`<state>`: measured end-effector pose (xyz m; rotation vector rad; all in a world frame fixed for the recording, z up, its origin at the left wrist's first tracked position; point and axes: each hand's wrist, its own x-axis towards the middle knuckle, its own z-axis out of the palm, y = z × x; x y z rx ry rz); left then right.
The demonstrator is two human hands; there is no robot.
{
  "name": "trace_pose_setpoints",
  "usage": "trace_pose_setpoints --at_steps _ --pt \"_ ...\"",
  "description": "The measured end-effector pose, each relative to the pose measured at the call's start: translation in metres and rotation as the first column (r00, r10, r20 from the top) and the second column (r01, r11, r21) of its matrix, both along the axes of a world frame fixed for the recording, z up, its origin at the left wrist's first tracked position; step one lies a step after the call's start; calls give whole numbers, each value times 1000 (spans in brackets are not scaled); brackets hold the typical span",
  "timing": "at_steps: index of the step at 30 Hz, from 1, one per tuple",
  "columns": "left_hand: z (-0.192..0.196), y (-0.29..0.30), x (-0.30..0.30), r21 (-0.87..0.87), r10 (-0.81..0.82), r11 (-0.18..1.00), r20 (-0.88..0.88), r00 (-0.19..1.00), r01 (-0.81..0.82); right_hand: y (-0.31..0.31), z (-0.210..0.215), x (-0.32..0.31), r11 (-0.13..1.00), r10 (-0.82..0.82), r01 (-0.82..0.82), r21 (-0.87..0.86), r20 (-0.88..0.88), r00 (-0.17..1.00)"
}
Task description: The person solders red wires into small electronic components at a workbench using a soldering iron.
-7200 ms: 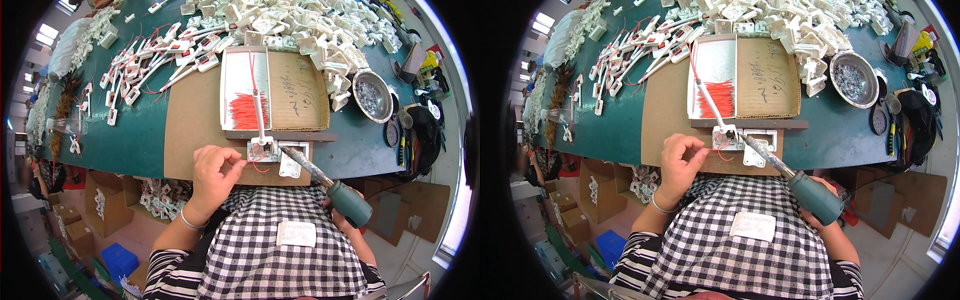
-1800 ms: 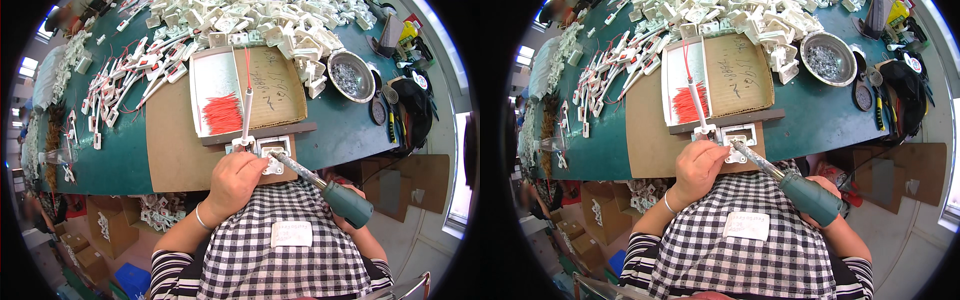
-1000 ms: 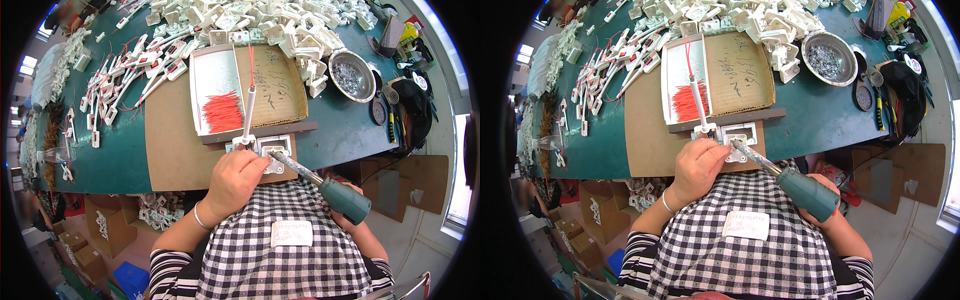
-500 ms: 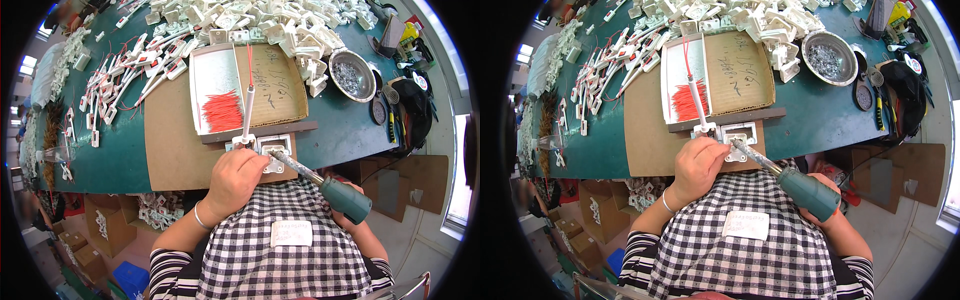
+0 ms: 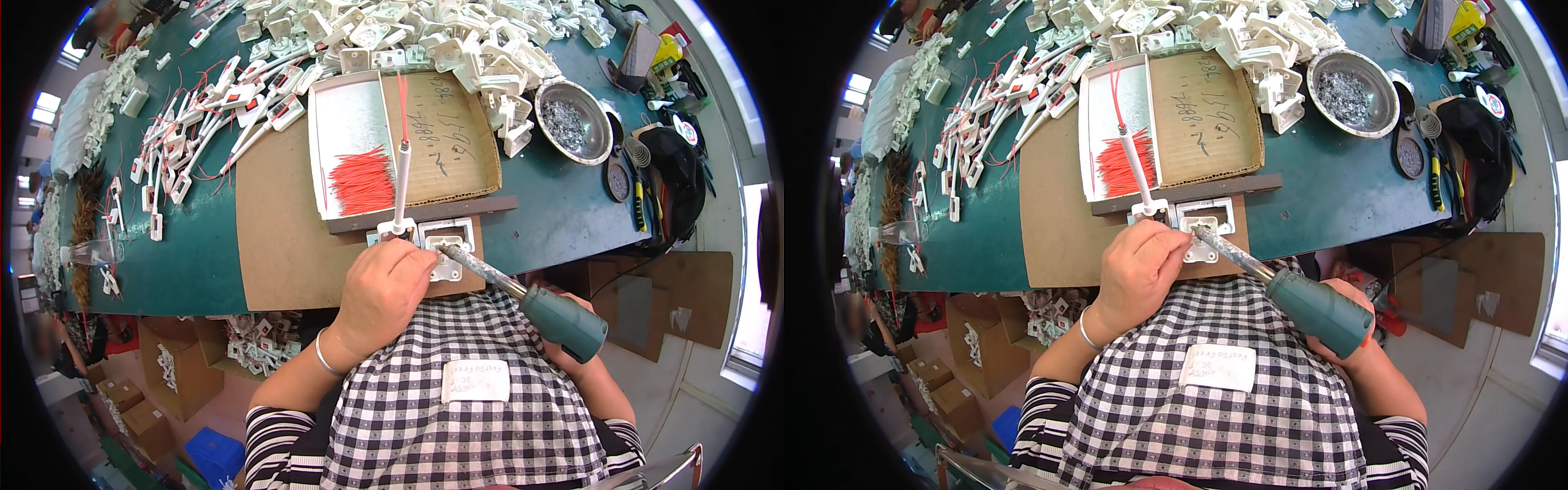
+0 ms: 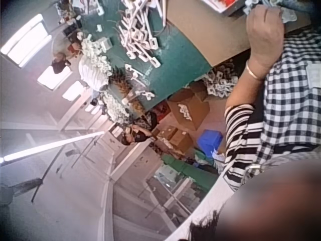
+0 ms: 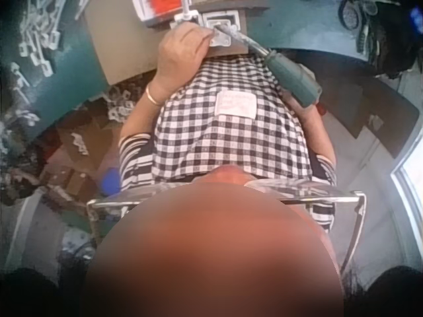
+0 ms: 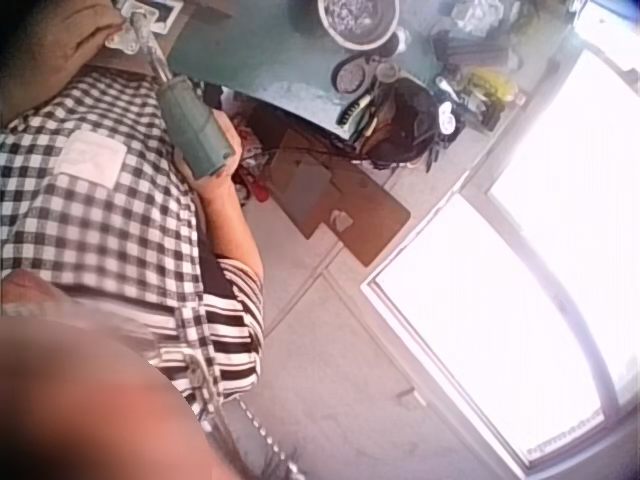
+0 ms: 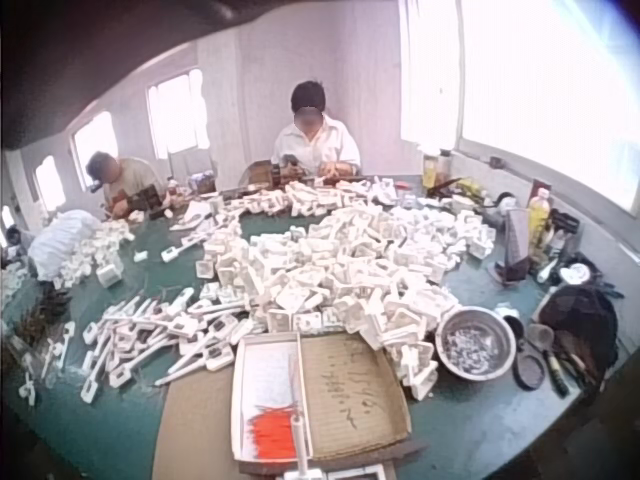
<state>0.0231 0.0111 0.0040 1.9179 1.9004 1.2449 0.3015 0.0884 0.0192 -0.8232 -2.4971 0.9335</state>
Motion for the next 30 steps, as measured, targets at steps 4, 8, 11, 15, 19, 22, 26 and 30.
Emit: trace_pose_setpoints --at_steps 4,8,11,15,19,22,26,30 --pt "0 0 0 -11 -1 1000 -2 1000 1 0 5 -4 999 -8 8 -33 -4 1000" --pt "1 0 0 -18 0 1000 -10 1000 0 0 4 -2 1000 0 0 -26 10 1000" --pt "0 0 0 -3 1 1000 -15 1000 -1 1 -1 -1 1000 21 -20 24 -40 999" --pt "-7 -2 -1 40 4 999 -37 999 -3 1 0 -2 1000 7 -8 -17 -66 998" --pt "-8 -2 -1 58 6 998 -26 1000 -5 1 0 -1 999 -6 4 -35 -46 999" --pt "-5 -1 -1 47 10 999 -30 999 -8 1 0 0 1000 0 0 -24 -21 1000" --pt "-6 -2 0 41 22 999 -53 998 -20 1 2 -2 1000 6 -6 -2 -25 1000" --pt "-5 -2 1 42 20 999 -57 998 -18 0 1 0 999 2 -3 -51 -30 1000"
